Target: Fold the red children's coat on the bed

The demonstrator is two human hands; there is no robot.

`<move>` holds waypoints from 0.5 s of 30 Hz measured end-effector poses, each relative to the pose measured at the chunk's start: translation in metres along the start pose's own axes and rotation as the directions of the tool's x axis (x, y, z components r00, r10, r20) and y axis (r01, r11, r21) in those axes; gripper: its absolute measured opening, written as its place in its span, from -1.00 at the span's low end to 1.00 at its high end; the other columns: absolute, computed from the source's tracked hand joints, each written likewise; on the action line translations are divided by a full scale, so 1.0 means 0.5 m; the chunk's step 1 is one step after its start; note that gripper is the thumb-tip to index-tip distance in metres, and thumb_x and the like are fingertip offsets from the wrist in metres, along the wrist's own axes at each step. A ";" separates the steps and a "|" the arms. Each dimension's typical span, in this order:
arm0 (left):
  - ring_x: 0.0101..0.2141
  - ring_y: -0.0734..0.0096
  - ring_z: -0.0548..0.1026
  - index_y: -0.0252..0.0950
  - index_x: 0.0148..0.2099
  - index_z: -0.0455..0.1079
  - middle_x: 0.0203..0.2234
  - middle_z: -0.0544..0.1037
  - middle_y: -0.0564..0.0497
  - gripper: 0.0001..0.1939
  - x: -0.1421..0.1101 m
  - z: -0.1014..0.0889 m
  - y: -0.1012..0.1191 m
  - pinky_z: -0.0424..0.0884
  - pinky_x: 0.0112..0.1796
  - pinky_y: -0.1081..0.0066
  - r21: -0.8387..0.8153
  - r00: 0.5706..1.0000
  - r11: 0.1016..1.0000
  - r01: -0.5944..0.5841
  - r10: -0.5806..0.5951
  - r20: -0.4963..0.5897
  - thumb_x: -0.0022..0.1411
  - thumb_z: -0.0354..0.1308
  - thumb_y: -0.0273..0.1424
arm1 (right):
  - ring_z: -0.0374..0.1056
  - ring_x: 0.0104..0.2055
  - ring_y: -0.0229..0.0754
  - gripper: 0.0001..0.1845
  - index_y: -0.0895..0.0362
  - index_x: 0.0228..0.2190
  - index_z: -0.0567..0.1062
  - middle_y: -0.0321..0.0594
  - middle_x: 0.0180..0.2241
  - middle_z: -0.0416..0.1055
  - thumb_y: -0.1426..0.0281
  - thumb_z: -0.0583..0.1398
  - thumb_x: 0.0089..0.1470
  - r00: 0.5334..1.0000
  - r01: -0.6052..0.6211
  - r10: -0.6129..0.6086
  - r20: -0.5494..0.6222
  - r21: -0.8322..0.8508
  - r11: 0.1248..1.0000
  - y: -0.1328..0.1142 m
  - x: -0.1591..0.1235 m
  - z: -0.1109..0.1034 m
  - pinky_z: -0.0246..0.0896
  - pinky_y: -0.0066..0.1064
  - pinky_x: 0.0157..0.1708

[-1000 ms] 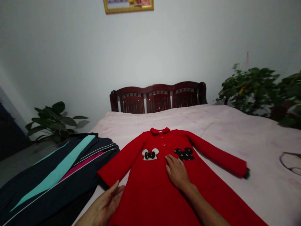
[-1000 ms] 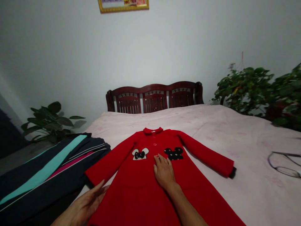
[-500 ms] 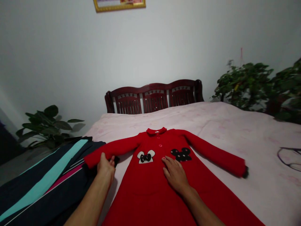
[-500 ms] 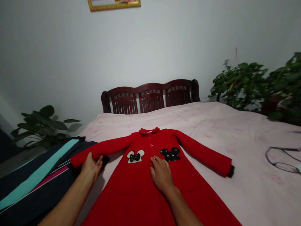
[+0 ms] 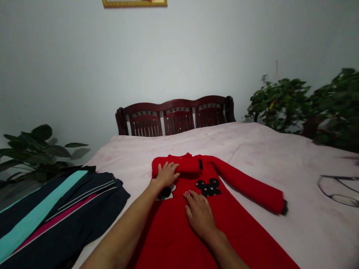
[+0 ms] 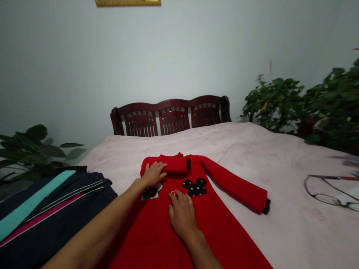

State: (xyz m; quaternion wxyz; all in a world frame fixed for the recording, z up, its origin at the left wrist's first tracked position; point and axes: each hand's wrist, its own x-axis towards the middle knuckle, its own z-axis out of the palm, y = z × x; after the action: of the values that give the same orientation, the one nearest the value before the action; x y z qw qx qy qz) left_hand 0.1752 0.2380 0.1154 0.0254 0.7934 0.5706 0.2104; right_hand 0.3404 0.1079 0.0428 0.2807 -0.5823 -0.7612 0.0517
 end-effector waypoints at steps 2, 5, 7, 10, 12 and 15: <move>0.30 -0.15 0.16 -0.16 0.30 0.26 0.28 0.31 -0.21 -0.45 -0.022 0.065 0.005 -0.08 0.21 -0.27 0.084 0.989 0.996 -0.022 0.009 0.147 0.32 0.00 -0.13 | 0.22 0.24 -0.03 -0.53 0.00 0.11 0.43 -0.11 0.19 0.34 0.44 0.06 0.18 1.000 0.008 -0.008 0.001 0.010 1.000 0.001 -0.002 -0.003 -0.02 -0.05 0.28; 0.35 -0.13 0.02 -0.20 0.42 0.03 0.36 0.13 -0.23 -0.36 -0.047 0.105 -0.003 -0.12 0.23 -0.26 0.168 0.975 0.985 -0.041 0.003 0.223 0.39 -0.15 -0.10 | 0.22 0.25 -0.04 -0.54 0.01 0.09 0.44 -0.10 0.19 0.33 0.43 0.06 0.17 1.000 0.001 -0.001 0.008 0.018 1.000 0.001 -0.005 -0.005 -0.02 -0.04 0.29; 0.37 -0.05 0.00 -0.20 0.43 -0.01 0.38 0.11 -0.21 -0.37 -0.060 0.099 -0.007 -0.12 0.26 -0.17 0.197 0.973 0.979 -0.057 0.010 0.229 0.41 -0.17 -0.12 | 0.22 0.25 -0.04 -0.55 0.01 0.08 0.45 -0.11 0.19 0.34 0.42 0.07 0.16 1.000 -0.002 0.002 0.002 0.064 0.998 0.002 -0.005 0.000 -0.03 -0.03 0.30; 0.37 0.03 -0.01 -0.24 0.44 -0.02 0.38 0.08 -0.23 -0.38 -0.099 0.076 -0.003 -0.08 0.28 -0.07 0.215 0.975 0.974 -0.066 0.017 0.223 0.43 -0.18 -0.16 | 0.22 0.25 -0.03 -0.54 0.04 0.05 0.46 -0.09 0.18 0.34 0.39 0.06 0.12 0.994 -0.050 0.074 -0.080 0.273 0.961 0.021 0.007 0.012 0.03 -0.05 0.29; 0.37 0.03 0.01 -0.22 0.43 0.02 0.39 0.07 -0.22 -0.41 -0.147 0.063 -0.001 -0.03 0.28 -0.06 0.212 0.974 0.975 -0.060 0.011 0.226 0.44 -0.18 -0.16 | 0.25 0.23 -0.02 -0.51 0.10 0.07 0.43 -0.04 0.18 0.34 0.34 0.05 0.11 0.953 -0.160 0.263 -0.149 0.488 0.858 0.053 0.023 0.010 0.13 -0.09 0.24; 0.38 0.01 -0.04 -0.14 0.42 0.05 0.41 0.01 -0.15 -0.43 -0.242 0.049 -0.006 0.02 0.27 -0.04 0.188 0.975 0.982 -0.037 -0.005 0.221 0.44 -0.16 -0.17 | 0.38 0.11 -0.04 -0.46 0.13 0.15 0.33 0.00 0.07 0.42 0.24 -0.07 0.21 0.819 -0.341 0.563 -0.108 0.698 0.630 0.134 0.049 -0.026 0.33 -0.14 0.10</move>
State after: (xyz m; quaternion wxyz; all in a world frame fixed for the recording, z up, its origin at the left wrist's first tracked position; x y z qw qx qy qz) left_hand 0.1498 0.1330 0.0552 0.0107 0.8152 0.5754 0.0657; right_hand 0.3999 0.1483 0.0355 0.5600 -0.6219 -0.4653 0.2884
